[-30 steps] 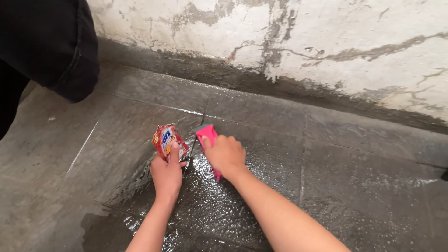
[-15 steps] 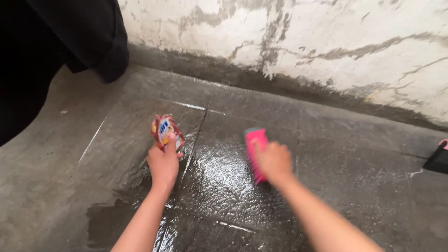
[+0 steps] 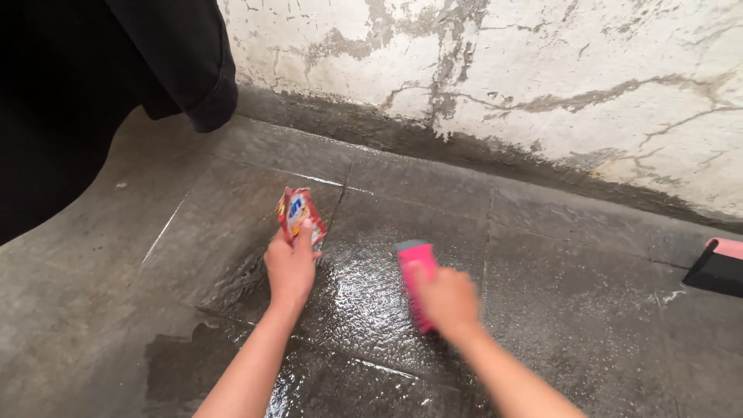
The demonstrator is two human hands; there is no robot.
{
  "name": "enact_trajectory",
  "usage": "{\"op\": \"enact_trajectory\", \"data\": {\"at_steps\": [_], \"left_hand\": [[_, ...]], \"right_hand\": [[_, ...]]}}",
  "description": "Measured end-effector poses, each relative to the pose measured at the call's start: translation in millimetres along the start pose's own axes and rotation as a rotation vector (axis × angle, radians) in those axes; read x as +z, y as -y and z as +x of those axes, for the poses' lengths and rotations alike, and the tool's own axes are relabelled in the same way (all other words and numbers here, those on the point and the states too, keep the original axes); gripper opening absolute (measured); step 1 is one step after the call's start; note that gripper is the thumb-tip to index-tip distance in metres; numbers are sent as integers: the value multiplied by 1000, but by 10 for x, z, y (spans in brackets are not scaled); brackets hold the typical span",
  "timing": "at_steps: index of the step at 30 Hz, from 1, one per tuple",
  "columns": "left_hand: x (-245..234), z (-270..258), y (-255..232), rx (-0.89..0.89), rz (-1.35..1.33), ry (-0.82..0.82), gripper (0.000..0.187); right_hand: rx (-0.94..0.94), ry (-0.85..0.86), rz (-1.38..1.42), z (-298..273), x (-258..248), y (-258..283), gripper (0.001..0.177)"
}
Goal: Scrubbing a tiled floor with a pink hand brush and rinsing with a water hose while holding a detergent packet.
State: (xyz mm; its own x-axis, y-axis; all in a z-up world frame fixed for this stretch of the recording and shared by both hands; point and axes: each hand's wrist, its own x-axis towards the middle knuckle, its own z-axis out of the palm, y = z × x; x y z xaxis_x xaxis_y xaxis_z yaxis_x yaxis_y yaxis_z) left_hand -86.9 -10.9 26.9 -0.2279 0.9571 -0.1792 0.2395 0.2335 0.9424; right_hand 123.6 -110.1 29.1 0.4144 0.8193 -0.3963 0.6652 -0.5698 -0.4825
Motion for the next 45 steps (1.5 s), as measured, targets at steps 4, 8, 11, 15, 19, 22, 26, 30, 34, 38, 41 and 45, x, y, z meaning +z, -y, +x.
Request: {"op": "enact_trajectory", "data": {"at_steps": [4,8,11,15,19,22,26,30,34,38,41,45], "left_hand": [[-105,-50,-30,-50,41,-5,38],[-103,-82,-103,-49,9,0,37],[-25,-63,-86,-23,50,8,38],[94,-147,-145,-7,40,41,40],[149,-196,-140,59,-13,68,40],[105,-212,-151,54,-5,81,40],[42,-268,-207,27,-15,59,45],[64,-298,-198,28,5,62,44],[176,-315,-208,56,13,86,42],[345,-365,-241,60,-14,120,41],[435,-395,-273,58,-19,160,42],[403,-407,-260,39,-44,174,42]], "right_hand": [[160,-164,-63,278,-328,-614,79],[261,-195,-42,321,-375,-805,79],[151,-196,-110,271,-37,-672,83],[68,-109,-48,-141,308,-98,76],[-25,-20,-64,-242,509,54,78],[38,-9,-26,-368,134,63,77],[202,-229,1,-25,-229,-696,66],[325,-340,-26,200,-463,-1536,66],[373,-350,8,93,-430,-1527,67],[260,-251,133,-356,-224,-541,58],[143,-101,207,-542,171,33,68],[18,-53,-2,-429,713,95,62]]}}
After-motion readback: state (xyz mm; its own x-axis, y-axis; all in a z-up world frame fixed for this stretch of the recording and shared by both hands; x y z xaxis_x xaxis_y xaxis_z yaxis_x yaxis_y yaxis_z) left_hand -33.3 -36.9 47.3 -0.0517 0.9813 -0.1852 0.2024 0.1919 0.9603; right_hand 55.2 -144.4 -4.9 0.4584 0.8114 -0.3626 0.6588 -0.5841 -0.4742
